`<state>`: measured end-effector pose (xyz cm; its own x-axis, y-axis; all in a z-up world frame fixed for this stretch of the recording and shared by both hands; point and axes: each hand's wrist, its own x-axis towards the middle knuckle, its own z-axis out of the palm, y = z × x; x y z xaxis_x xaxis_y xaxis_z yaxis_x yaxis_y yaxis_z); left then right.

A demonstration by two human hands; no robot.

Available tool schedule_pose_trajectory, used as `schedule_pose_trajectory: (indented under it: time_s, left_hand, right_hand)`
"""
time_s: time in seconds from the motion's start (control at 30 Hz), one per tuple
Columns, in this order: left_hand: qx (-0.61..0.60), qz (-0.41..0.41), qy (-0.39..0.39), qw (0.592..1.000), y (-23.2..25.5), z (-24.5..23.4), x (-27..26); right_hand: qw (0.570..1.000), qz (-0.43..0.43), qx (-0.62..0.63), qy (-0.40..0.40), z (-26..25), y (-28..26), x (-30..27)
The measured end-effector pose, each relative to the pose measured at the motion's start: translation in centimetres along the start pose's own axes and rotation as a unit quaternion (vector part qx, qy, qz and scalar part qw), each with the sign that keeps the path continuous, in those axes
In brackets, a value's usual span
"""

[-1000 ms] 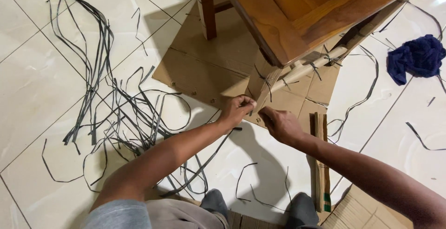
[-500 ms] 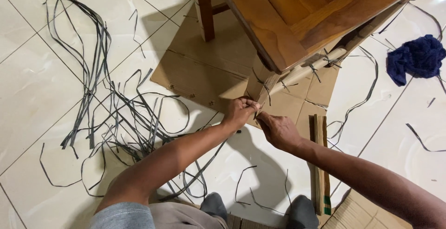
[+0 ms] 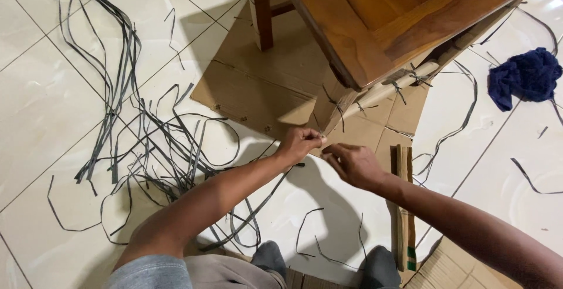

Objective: Wrapping the legs of a wooden table with cardboard and securing them with plastic binding strips

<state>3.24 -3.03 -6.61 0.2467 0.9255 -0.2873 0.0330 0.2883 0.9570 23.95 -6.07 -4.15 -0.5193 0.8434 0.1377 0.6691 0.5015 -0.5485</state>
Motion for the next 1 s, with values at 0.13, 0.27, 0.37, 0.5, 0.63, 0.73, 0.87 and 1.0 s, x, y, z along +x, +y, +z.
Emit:
schedule_pose_trajectory:
  time_s: [0.13, 0.27, 0.37, 0.5, 0.63, 0.73, 0.87, 1.0]
  left_hand:
    - [-0.011, 0.006, 0.016, 1.0, 0.5, -0.5, -1.2]
    - [0.023, 0.016, 0.015, 0.999, -0.5, -0.4, -0.8]
    - [0.018, 0.023, 0.012, 1.0, -1.2, -0.3, -0.4]
    - [0.068, 0.017, 0.016, 0.997, -2.0, -0.3, -0.3]
    - [0.09, 0.027, 0.009, 0.996, -3.2, -0.8, 0.5]
    - [0.056, 0.035, 0.018, 0.998, -0.9, -0.7, -0.4]
    - [0.048, 0.081, 0.029, 0.995, 0.0, -0.5, -0.5]
    - [0.037, 0.104, 0.025, 0.994, 1.6, -0.6, -1.0]
  right_hand:
    - [0.993, 0.065, 0.059, 0.076, 0.1, 1.6, 0.6]
    - [0.984, 0.107, 0.098, 0.104, 1.0, 2.1, 2.0]
    - [0.96, 0.209, 0.147, 0.112, 2.1, 0.7, 2.7]
    - [0.928, 0.269, 0.229, 0.119, 3.5, 1.0, 3.1]
    - [0.929, 0.242, 0.252, 0.122, 1.9, -1.1, 3.0]
    - [0.942, 0.24, 0.21, 0.106, 0.7, -1.5, 2.5]
    - [0.957, 0.204, 0.181, 0.102, -0.7, -2.8, 2.4]
    - [0.971, 0.177, 0.142, 0.078, -0.3, -1.2, 2.1]
